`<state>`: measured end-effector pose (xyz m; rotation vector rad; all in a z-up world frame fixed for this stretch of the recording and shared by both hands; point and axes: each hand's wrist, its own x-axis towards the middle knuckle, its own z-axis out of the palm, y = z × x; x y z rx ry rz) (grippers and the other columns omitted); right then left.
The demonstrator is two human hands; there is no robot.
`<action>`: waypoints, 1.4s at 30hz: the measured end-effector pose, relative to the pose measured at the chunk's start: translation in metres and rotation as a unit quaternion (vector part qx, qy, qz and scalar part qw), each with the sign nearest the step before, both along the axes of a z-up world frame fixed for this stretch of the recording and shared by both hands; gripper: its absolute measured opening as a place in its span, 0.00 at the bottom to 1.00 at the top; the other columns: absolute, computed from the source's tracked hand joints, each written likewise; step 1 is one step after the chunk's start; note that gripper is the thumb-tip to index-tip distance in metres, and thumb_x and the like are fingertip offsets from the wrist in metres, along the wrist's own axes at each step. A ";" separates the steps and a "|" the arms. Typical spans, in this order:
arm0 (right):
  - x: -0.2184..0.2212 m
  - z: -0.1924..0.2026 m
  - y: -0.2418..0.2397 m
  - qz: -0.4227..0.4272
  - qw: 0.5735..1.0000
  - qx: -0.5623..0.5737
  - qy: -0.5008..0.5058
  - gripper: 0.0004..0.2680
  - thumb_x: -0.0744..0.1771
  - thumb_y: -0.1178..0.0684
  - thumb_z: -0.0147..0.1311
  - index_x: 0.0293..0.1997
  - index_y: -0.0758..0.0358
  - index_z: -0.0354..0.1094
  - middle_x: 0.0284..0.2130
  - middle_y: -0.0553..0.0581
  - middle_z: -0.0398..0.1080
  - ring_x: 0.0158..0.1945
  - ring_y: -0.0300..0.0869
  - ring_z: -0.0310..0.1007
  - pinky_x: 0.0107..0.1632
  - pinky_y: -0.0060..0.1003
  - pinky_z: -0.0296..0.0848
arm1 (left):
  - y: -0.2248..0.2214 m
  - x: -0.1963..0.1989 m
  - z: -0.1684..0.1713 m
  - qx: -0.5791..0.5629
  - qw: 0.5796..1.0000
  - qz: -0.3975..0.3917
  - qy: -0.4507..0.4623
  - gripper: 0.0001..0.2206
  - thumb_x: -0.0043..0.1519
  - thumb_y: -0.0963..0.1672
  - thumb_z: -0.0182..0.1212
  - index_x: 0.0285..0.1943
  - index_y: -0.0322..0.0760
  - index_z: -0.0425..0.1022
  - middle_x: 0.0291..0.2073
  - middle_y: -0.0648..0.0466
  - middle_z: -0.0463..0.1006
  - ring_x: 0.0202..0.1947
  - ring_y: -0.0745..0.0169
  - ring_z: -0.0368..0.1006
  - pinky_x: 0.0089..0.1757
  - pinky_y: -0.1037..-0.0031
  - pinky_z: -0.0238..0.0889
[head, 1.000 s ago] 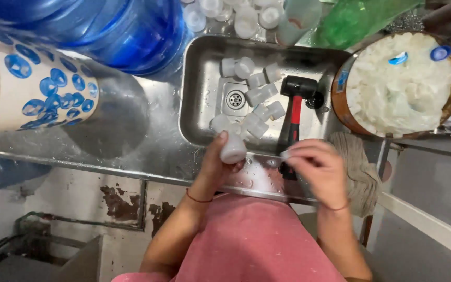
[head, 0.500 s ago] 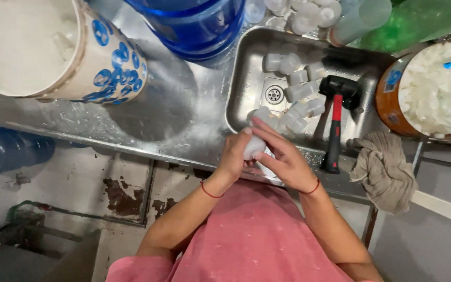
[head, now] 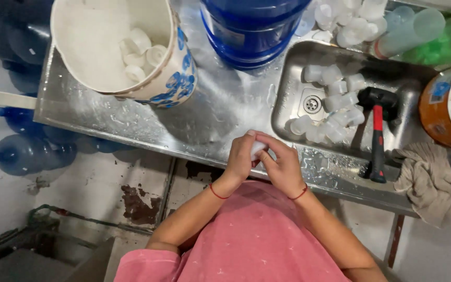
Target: Cleaning and sorting plastic caps for water jugs in a stainless steel sink
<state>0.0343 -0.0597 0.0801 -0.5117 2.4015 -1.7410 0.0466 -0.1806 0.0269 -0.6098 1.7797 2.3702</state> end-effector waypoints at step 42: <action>-0.005 -0.020 0.420 -0.399 0.910 0.029 -0.105 0.09 0.68 0.60 0.49 0.53 0.70 0.68 0.47 0.62 0.75 0.51 0.44 0.76 0.58 0.35 0.72 | 0.153 -0.264 -0.198 -0.673 0.703 -0.220 0.069 0.21 0.44 0.40 0.63 0.49 0.34 0.67 0.44 0.40 0.70 0.46 0.33 0.68 0.45 0.52 0.66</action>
